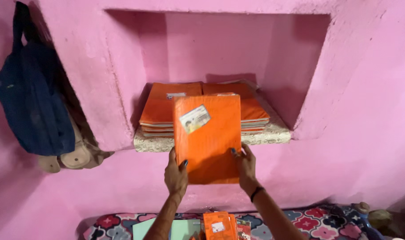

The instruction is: The person wipes the covers of several orange and light green notebooks with an orange cloth. They handle the notebooks one by one, wiping the front and back covers, and then place them into a recessed wall shelf.

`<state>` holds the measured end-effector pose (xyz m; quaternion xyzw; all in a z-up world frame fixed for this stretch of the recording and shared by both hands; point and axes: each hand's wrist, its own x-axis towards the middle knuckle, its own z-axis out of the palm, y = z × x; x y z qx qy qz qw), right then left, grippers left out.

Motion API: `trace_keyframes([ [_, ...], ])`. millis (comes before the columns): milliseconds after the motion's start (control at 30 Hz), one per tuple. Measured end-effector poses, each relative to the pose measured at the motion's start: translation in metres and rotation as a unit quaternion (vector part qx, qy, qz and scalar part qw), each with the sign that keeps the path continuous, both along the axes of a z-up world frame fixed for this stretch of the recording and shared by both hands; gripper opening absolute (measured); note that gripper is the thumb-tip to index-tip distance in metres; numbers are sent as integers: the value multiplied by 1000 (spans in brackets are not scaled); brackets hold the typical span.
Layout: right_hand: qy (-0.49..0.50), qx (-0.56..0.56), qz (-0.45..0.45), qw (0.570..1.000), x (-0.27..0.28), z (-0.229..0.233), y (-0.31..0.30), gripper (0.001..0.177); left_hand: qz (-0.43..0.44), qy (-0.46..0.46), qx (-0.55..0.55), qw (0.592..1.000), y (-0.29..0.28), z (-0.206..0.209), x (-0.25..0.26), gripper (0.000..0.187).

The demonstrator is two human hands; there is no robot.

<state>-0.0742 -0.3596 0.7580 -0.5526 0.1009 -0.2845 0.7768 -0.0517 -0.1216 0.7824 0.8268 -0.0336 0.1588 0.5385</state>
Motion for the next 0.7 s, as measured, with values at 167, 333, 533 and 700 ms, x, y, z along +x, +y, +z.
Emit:
trace_keyframes([
  [167,53,-21,-43,997,18,42,-54,42,-46,-127,1,991,-42,38,29,66],
  [333,105,-69,-100,987,29,80,-98,52,-47,-26,-134,990,-87,68,40,64],
  [533,29,-159,-87,983,15,89,-114,52,79,-144,-247,955,-131,75,68,44],
  [700,-14,-410,-134,902,-19,85,-105,59,156,-150,-191,958,-161,80,83,43],
])
